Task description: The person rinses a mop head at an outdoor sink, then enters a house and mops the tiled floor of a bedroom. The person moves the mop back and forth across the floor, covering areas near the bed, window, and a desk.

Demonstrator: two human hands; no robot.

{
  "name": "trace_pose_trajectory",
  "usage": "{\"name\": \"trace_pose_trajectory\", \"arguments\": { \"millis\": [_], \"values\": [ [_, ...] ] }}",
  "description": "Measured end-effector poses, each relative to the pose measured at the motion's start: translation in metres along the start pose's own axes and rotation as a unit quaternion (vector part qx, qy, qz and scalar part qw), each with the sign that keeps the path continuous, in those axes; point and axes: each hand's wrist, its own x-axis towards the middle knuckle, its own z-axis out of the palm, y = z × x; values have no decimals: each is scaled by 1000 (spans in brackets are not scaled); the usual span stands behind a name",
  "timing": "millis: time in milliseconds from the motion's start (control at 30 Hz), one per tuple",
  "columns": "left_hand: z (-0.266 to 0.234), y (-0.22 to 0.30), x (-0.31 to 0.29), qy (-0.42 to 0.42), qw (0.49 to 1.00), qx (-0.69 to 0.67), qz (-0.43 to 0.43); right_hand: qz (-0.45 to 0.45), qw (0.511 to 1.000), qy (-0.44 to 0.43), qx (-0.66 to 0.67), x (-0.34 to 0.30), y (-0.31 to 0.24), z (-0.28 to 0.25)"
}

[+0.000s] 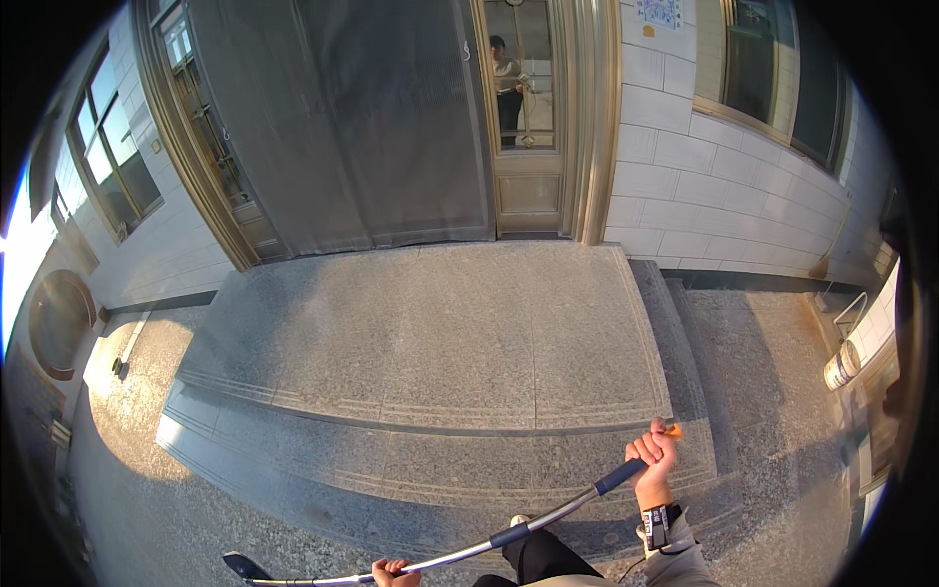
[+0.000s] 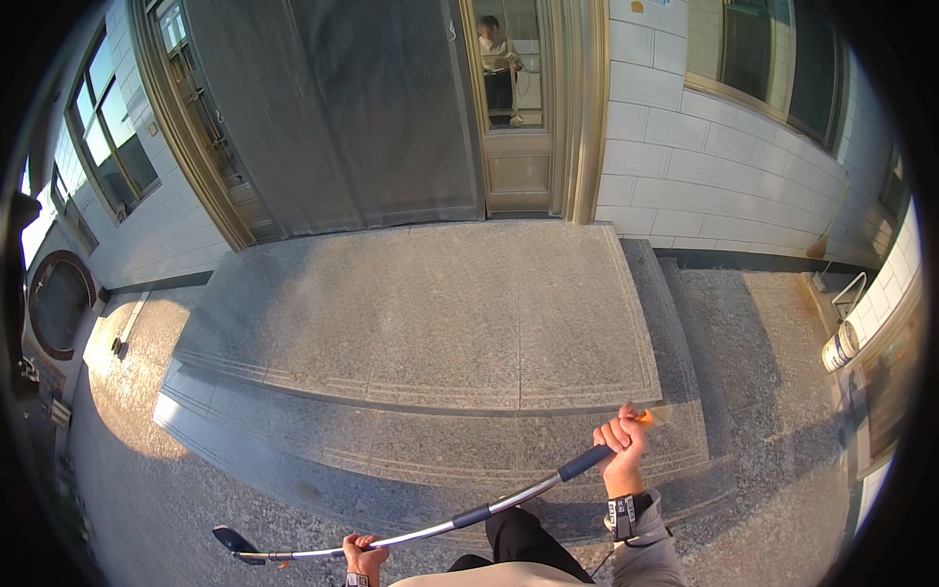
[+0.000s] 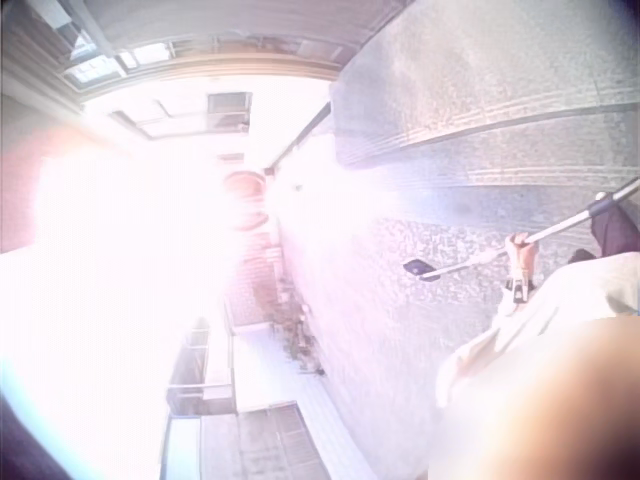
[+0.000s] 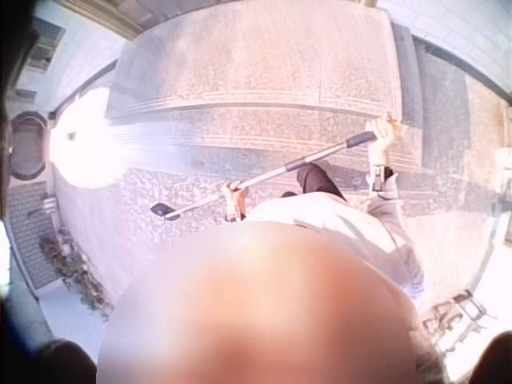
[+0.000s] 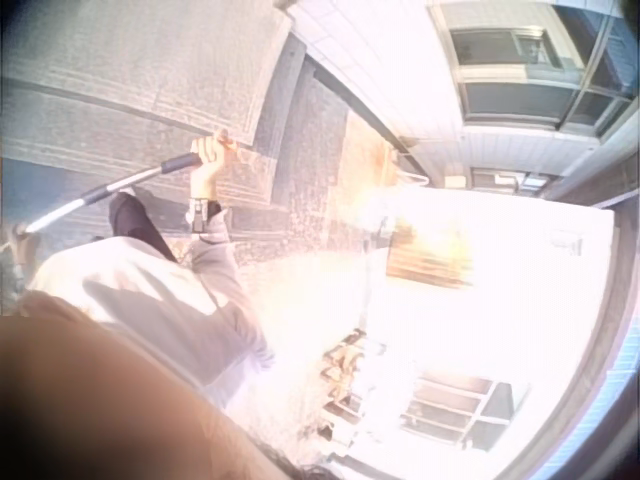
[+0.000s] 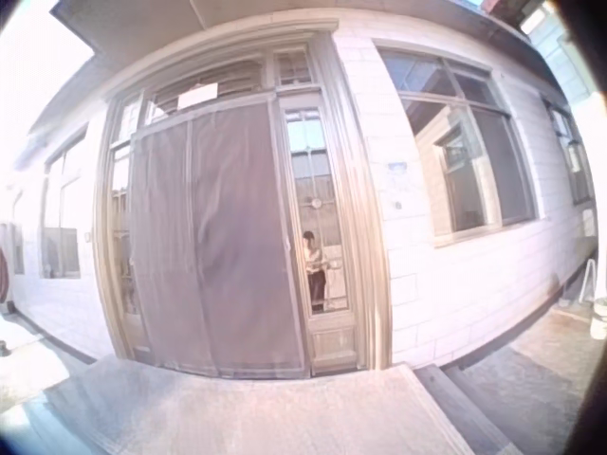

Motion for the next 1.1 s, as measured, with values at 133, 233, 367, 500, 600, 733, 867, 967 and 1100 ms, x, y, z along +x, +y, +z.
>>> {"name": "trace_pose_trajectory", "arguments": {
  "millis": [133,233,367,500,600,733,867,967,1100],
  "values": [
    [44,30,34,-25,996,-26,-81,53,996,28,-66,102,27,50],
    [75,53,75,-31,991,-71,-113,83,994,12,-65,169,67,86],
    [119,71,133,-38,982,-111,-147,115,992,-19,-45,254,124,141],
    [182,96,161,-56,956,-141,-252,83,994,-17,-65,332,148,212],
    [252,97,155,-91,895,-143,-413,62,995,-9,-79,384,148,262],
    [377,73,122,55,998,-9,-33,19,996,-50,-75,435,155,306],
    [505,44,112,56,997,38,-22,-29,995,-53,-82,498,170,327],
    [607,16,118,126,992,-11,-4,-80,990,-49,-105,556,192,350],
    [731,-15,88,94,995,-37,-16,-89,983,-106,-118,649,207,420]
  ]
}}
